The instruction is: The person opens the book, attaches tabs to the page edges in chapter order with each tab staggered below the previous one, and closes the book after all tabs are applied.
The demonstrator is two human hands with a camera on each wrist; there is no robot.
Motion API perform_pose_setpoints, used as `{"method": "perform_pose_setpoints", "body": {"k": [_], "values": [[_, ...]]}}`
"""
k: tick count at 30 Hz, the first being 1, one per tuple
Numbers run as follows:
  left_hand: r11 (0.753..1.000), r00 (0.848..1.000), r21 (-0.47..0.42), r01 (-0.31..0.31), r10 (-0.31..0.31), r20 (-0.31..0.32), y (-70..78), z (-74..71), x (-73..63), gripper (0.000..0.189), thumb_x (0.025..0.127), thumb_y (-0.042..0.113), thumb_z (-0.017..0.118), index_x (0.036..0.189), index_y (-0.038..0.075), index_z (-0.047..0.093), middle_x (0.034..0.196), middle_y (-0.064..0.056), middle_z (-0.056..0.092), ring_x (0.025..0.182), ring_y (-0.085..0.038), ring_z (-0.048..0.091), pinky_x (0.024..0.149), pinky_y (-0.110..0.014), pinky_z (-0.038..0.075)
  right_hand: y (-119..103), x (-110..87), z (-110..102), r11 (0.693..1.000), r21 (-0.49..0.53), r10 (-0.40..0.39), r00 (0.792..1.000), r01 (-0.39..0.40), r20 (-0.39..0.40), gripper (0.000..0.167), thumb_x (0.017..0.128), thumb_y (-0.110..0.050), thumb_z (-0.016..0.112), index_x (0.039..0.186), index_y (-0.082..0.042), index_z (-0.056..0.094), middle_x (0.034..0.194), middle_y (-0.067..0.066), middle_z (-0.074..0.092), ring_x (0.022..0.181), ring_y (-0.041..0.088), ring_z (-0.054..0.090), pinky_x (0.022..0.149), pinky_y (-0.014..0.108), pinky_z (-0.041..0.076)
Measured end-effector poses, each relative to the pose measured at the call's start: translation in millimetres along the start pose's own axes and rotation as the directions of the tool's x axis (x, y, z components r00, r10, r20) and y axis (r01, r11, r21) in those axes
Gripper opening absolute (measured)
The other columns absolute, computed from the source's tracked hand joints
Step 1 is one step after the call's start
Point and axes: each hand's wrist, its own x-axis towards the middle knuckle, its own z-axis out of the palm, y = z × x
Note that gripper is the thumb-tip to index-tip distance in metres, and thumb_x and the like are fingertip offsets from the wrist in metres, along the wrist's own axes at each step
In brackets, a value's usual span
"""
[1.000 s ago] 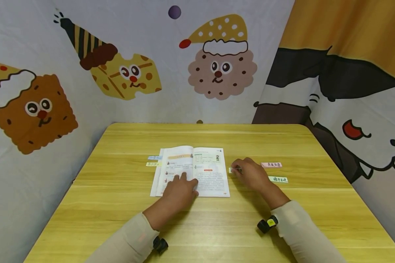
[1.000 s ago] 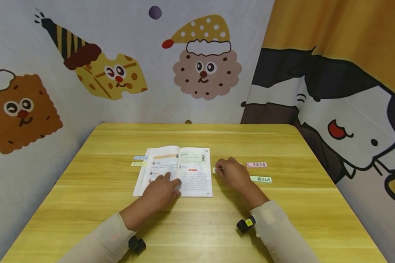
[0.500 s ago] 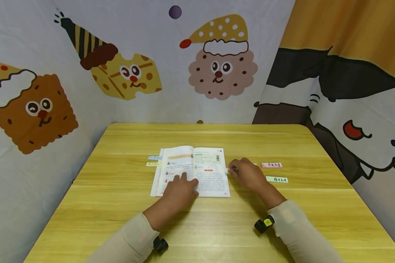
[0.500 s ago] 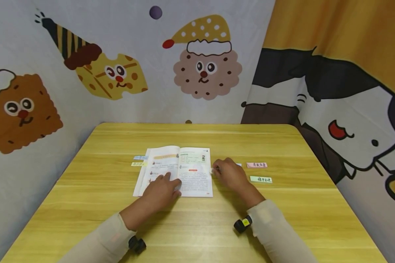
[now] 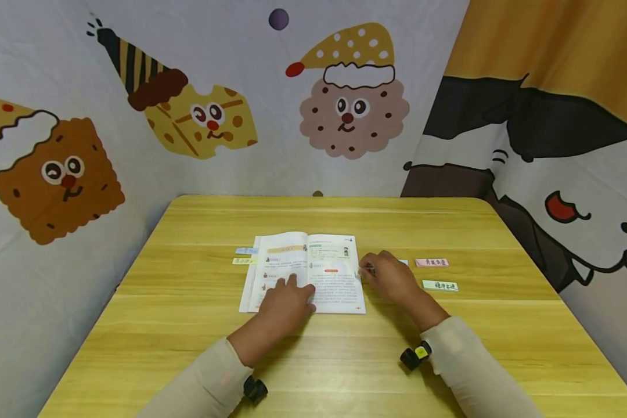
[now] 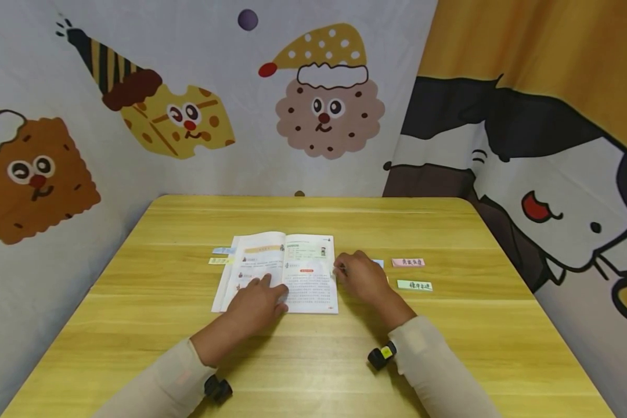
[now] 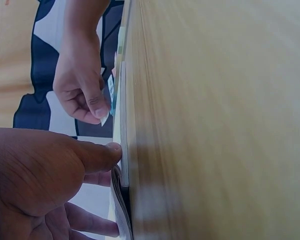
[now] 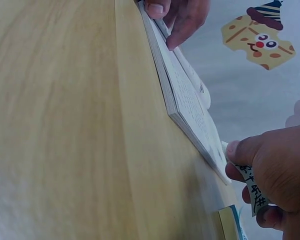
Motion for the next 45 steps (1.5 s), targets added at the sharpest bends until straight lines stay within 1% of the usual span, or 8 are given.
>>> {"method": "perform_pose_setpoints", "body": {"k": [4, 12, 25, 35, 42, 45], "values": [[1.000, 1.000, 0.003, 0.001, -0.001, 0.000, -0.3, -0.4, 0.2, 0.028, 0.095, 0.034, 0.074, 0.117, 0.018, 0.072, 0.119, -0.023, 0.063, 0.095, -0.040, 0.060, 0.074, -0.056, 0.053, -0.8, 1.0, 2.0, 1.000, 0.004, 0.007, 1.000, -0.007, -0.001, 0.015, 0.097, -0.025, 0.074, 0.107, -0.015, 0.073, 0.095, 0.000, 0.065, 0.083, 0.016, 0.058, 0.068, 0.038, 0.050], [1.000, 1.000, 0.009, -0.002, 0.002, 0.000, -0.3, 0.3, 0.1, 0.028, 0.095, 0.034, 0.074, 0.117, 0.018, 0.072, 0.120, -0.024, 0.063, 0.095, -0.039, 0.060, 0.074, -0.056, 0.053, -1.9, 2.4, 6.9, 1.000, -0.005, -0.015, 1.000, 0.015, -0.007, 0.014, 0.096, -0.025, 0.075, 0.106, -0.014, 0.073, 0.096, 0.000, 0.067, 0.084, 0.017, 0.059, 0.067, 0.038, 0.051], [1.000, 1.000, 0.007, 0.011, -0.011, 0.012, -0.8, 1.6, 1.9, 0.029, 0.095, 0.034, 0.074, 0.119, 0.019, 0.072, 0.125, -0.025, 0.062, 0.099, -0.042, 0.060, 0.077, -0.057, 0.053, -3.0, 5.7, 10.2, 1.000, -0.028, -0.009, 1.000, 0.009, 0.011, 0.015, 0.095, -0.025, 0.075, 0.106, -0.014, 0.074, 0.097, 0.001, 0.067, 0.086, 0.019, 0.061, 0.069, 0.041, 0.052], [1.000, 1.000, 0.007, 0.012, -0.012, 0.010, -1.0, 2.3, 2.2, 0.029, 0.095, 0.034, 0.073, 0.120, 0.019, 0.072, 0.126, -0.025, 0.062, 0.099, -0.042, 0.060, 0.077, -0.057, 0.053, -2.5, 6.5, 11.1, 1.000, -0.031, -0.005, 1.000, 0.006, 0.025, 0.016, 0.096, -0.026, 0.074, 0.107, -0.014, 0.073, 0.097, 0.001, 0.066, 0.085, 0.018, 0.060, 0.069, 0.040, 0.051], [1.000, 1.000, 0.012, 0.006, -0.006, -0.009, -0.2, 1.7, 1.9, 0.029, 0.093, 0.036, 0.075, 0.116, 0.018, 0.072, 0.119, -0.024, 0.063, 0.093, -0.039, 0.060, 0.072, -0.055, 0.053, -2.8, 7.4, 11.4, 1.000, -0.030, -0.006, 1.000, 0.007, 0.021, 0.013, 0.096, -0.026, 0.075, 0.104, -0.016, 0.074, 0.093, -0.001, 0.065, 0.082, 0.016, 0.058, 0.066, 0.040, 0.050], [1.000, 1.000, 0.013, 0.007, -0.007, -0.009, 0.0, 1.4, 1.7, 0.030, 0.093, 0.035, 0.075, 0.117, 0.018, 0.072, 0.119, -0.024, 0.063, 0.093, -0.039, 0.060, 0.073, -0.055, 0.053, -3.0, 7.8, 11.1, 1.000, -0.030, -0.005, 1.000, 0.006, 0.020, 0.013, 0.095, -0.026, 0.076, 0.103, -0.016, 0.074, 0.092, -0.001, 0.064, 0.081, 0.016, 0.057, 0.066, 0.040, 0.050]]}}
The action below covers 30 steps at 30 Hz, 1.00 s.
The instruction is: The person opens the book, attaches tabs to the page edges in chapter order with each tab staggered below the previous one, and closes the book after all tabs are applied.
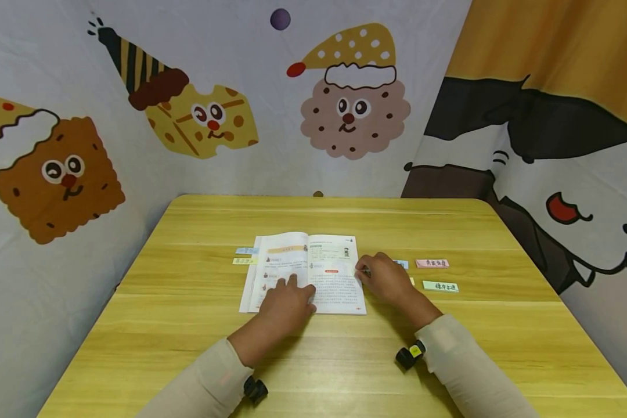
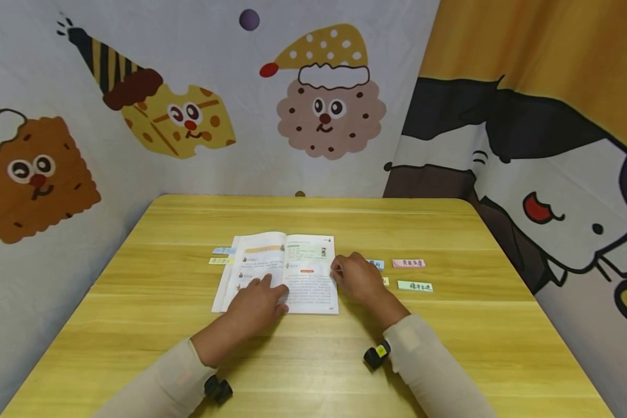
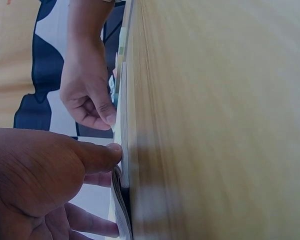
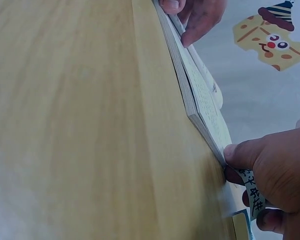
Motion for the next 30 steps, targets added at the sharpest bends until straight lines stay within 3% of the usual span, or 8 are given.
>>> {"method": "perform_pose_setpoints", "body": {"k": [9, 16, 22, 27, 30], "values": [[1.000, 1.000, -0.009, 0.003, -0.003, 0.006, -0.6, 0.5, -0.3, 0.029, 0.094, 0.035, 0.075, 0.117, 0.018, 0.072, 0.117, -0.023, 0.063, 0.094, -0.039, 0.060, 0.073, -0.055, 0.053, -2.3, 0.7, -1.0, 1.000, -0.016, 0.012, 1.000, -0.012, -0.008, 0.015, 0.093, -0.025, 0.078, 0.104, -0.015, 0.074, 0.095, -0.001, 0.068, 0.087, 0.018, 0.059, 0.069, 0.040, 0.051], [1.000, 1.000, -0.005, 0.005, -0.005, 0.008, 0.1, 0.1, -0.3, 0.029, 0.093, 0.035, 0.075, 0.116, 0.018, 0.072, 0.121, -0.025, 0.062, 0.096, -0.040, 0.060, 0.074, -0.056, 0.053, -1.8, 1.1, -0.1, 0.999, -0.033, -0.032, 0.998, 0.030, -0.060, 0.021, 0.090, -0.022, 0.082, 0.107, -0.013, 0.074, 0.100, -0.003, 0.072, 0.099, 0.020, 0.057, 0.076, 0.040, 0.052], [1.000, 1.000, -0.003, 0.001, -0.001, 0.002, -0.3, 1.0, 0.2, 0.028, 0.094, 0.035, 0.075, 0.115, 0.018, 0.072, 0.120, -0.024, 0.062, 0.095, -0.040, 0.060, 0.073, -0.055, 0.053, 1.0, 0.9, 0.8, 0.984, -0.077, -0.168, 0.982, 0.162, -0.089, 0.011, 0.089, -0.016, 0.082, 0.100, -0.016, 0.079, 0.103, 0.000, 0.070, 0.101, 0.021, 0.058, 0.082, 0.038, 0.052], [1.000, 1.000, -0.006, 0.001, -0.001, 0.004, -0.5, 1.5, 0.6, 0.028, 0.094, 0.035, 0.075, 0.115, 0.018, 0.072, 0.122, -0.025, 0.062, 0.096, -0.040, 0.060, 0.074, -0.056, 0.053, 1.4, 0.5, -0.2, 0.951, -0.118, -0.293, 0.955, 0.285, -0.052, 0.016, 0.090, -0.009, 0.079, 0.105, -0.014, 0.082, 0.101, 0.002, 0.072, 0.095, 0.022, 0.059, 0.084, 0.037, 0.051], [1.000, 1.000, -0.013, 0.004, -0.004, 0.010, -0.4, 1.4, 0.7, 0.028, 0.094, 0.035, 0.075, 0.116, 0.018, 0.072, 0.123, -0.025, 0.062, 0.096, -0.040, 0.060, 0.075, -0.056, 0.053, -0.9, -1.4, -3.5, 0.935, -0.150, -0.328, 0.944, 0.322, -0.022, 0.018, 0.089, -0.007, 0.079, 0.106, -0.013, 0.082, 0.098, 0.002, 0.074, 0.094, 0.022, 0.060, 0.083, 0.037, 0.051]]}}
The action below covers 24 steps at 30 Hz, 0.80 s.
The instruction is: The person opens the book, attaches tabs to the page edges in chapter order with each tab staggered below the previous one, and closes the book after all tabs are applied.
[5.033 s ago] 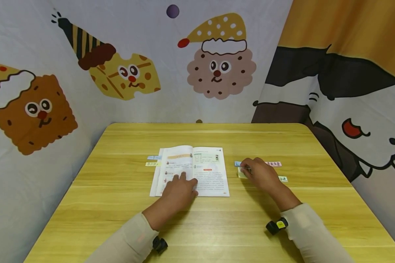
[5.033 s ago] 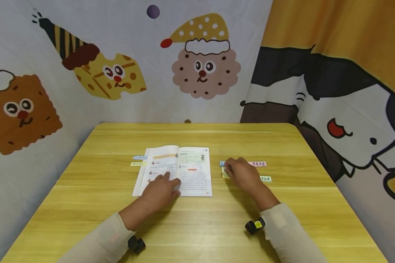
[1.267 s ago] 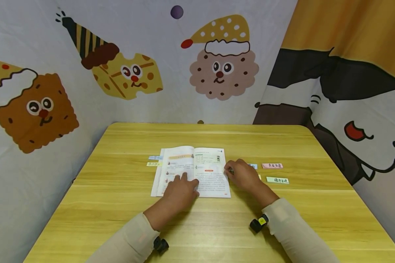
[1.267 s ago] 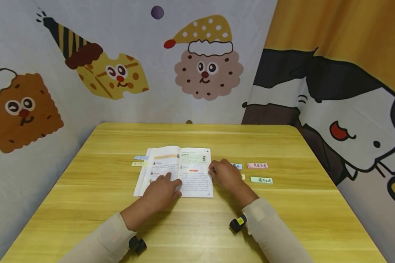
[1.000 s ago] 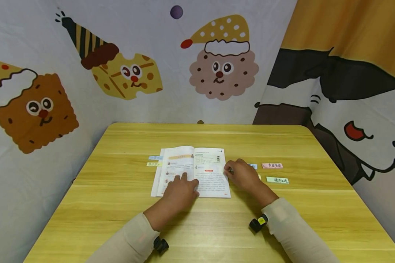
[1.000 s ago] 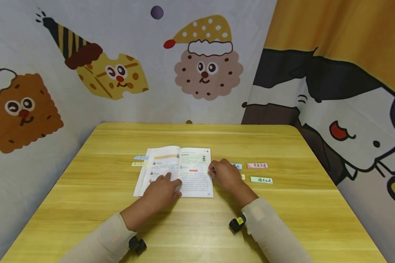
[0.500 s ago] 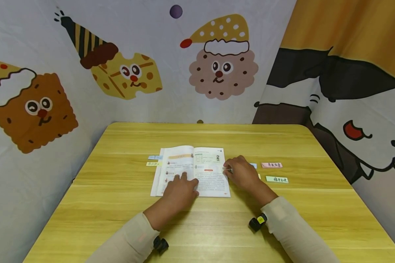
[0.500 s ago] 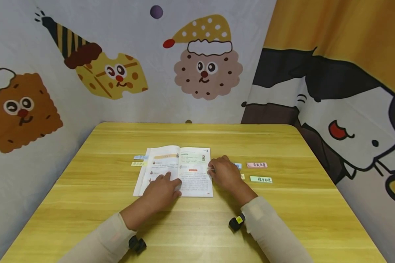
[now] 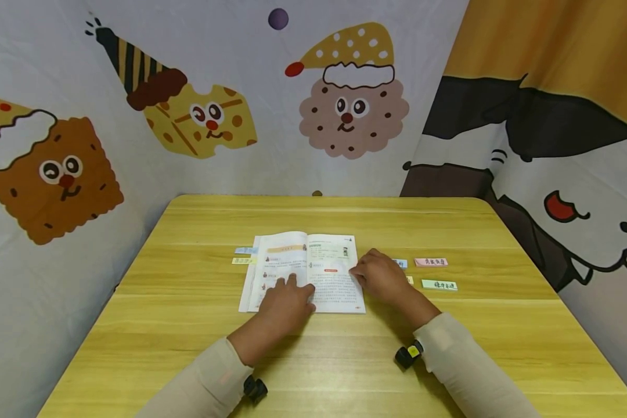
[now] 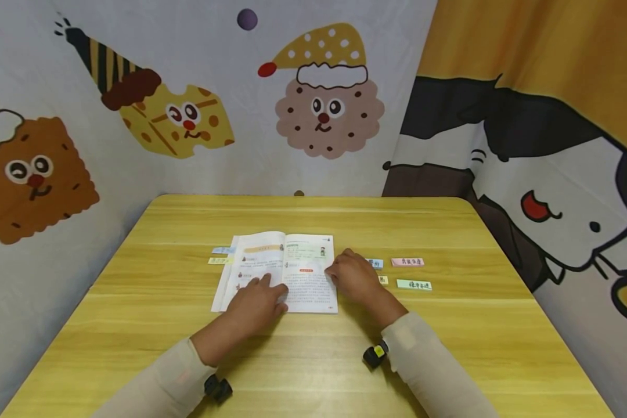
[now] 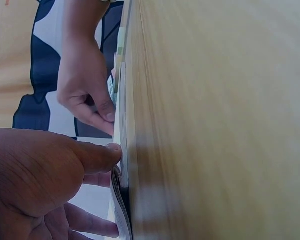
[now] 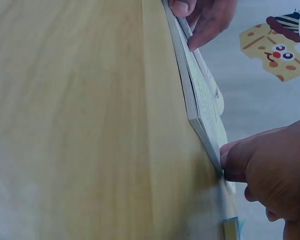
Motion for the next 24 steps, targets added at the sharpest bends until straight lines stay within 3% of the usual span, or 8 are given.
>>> {"method": "perform_pose_setpoints", "body": {"k": [8, 15, 24], "values": [[1.000, 1.000, 0.006, 0.001, -0.001, 0.006, 0.0, -0.3, -0.1, 0.030, 0.094, 0.035, 0.074, 0.118, 0.018, 0.072, 0.123, -0.024, 0.062, 0.097, -0.040, 0.060, 0.075, -0.056, 0.053, -8.9, -9.0, -10.4, 0.996, -0.061, -0.060, 0.997, 0.063, 0.044, 0.015, 0.086, -0.007, 0.080, 0.098, -0.015, 0.084, 0.101, 0.001, 0.074, 0.097, 0.024, 0.061, 0.085, 0.040, 0.050], [1.000, 1.000, -0.006, 0.004, -0.004, 0.018, 1.4, -1.9, -0.1, 0.029, 0.094, 0.035, 0.074, 0.117, 0.017, 0.072, 0.126, -0.026, 0.061, 0.100, -0.042, 0.060, 0.077, -0.057, 0.053, -14.0, -28.5, -15.8, 0.995, -0.022, -0.093, 0.996, 0.093, 0.002, 0.012, 0.082, -0.006, 0.086, 0.092, -0.013, 0.084, 0.096, 0.003, 0.067, 0.093, 0.023, 0.058, 0.088, 0.039, 0.050], [0.999, 0.999, -0.012, 0.031, -0.031, 0.039, 3.2, -3.0, 0.2, 0.040, 0.093, 0.044, 0.074, 0.122, 0.017, 0.072, 0.131, -0.027, 0.059, 0.105, -0.044, 0.059, 0.080, -0.058, 0.052, -21.2, -47.9, -21.8, 0.989, -0.010, -0.145, 0.989, 0.145, -0.005, 0.019, 0.081, -0.001, 0.080, 0.089, -0.018, 0.084, 0.080, -0.005, 0.061, 0.076, 0.016, 0.050, 0.068, 0.031, 0.046]]}}
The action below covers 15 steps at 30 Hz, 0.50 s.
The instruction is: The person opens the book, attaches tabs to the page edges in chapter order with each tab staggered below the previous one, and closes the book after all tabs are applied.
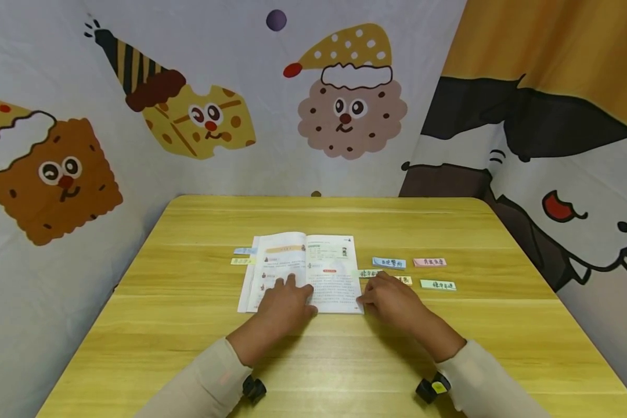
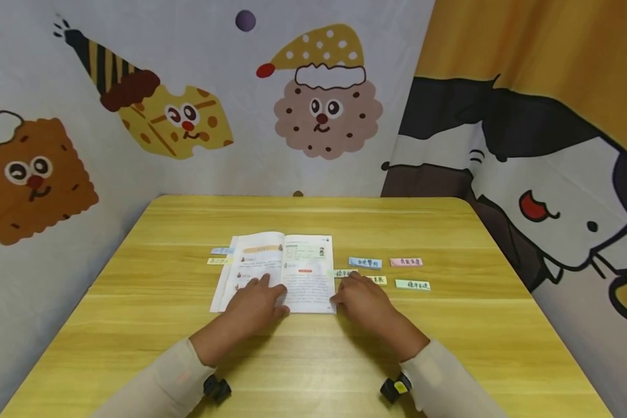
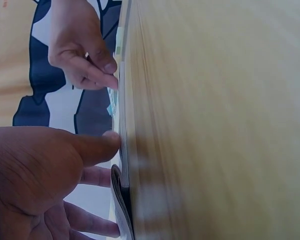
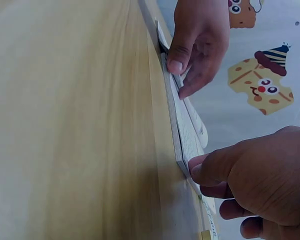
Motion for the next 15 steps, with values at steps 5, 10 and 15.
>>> {"method": "perform_pose_setpoints", "body": {"k": [5, 10, 15], "values": [[1.000, 1.000, 0.007, 0.002, -0.002, 0.002, 0.6, 1.9, -0.4, 0.051, 0.088, 0.051, 0.077, 0.126, 0.017, 0.071, 0.129, -0.026, 0.058, 0.103, -0.042, 0.059, 0.078, -0.056, 0.051, -4.8, -6.7, -3.2, 0.998, 0.035, 0.048, 0.998, -0.049, 0.042, 0.020, 0.082, -0.001, 0.079, 0.092, -0.017, 0.085, 0.079, -0.007, 0.062, 0.076, 0.015, 0.053, 0.063, 0.027, 0.045], [1.000, 1.000, 0.026, -0.007, 0.007, -0.012, 0.7, 3.5, -0.4, 0.055, 0.086, 0.053, 0.079, 0.126, 0.017, 0.070, 0.124, -0.025, 0.059, 0.100, -0.041, 0.060, 0.075, -0.055, 0.052, -7.0, -12.5, -5.3, 0.994, 0.063, 0.085, 0.993, -0.090, 0.087, 0.019, 0.084, -0.003, 0.080, 0.098, -0.015, 0.084, 0.081, -0.007, 0.064, 0.075, 0.011, 0.053, 0.062, 0.025, 0.045], [1.000, 1.000, 0.022, -0.003, 0.003, -0.014, 1.2, 4.1, 0.8, 0.055, 0.086, 0.053, 0.079, 0.127, 0.018, 0.070, 0.122, -0.025, 0.060, 0.099, -0.042, 0.060, 0.073, -0.055, 0.052, -6.9, -15.9, -5.8, 0.990, 0.089, 0.100, 0.990, -0.109, 0.101, 0.020, 0.084, -0.004, 0.081, 0.102, -0.013, 0.083, 0.082, -0.007, 0.063, 0.075, 0.009, 0.051, 0.063, 0.025, 0.044]]}}
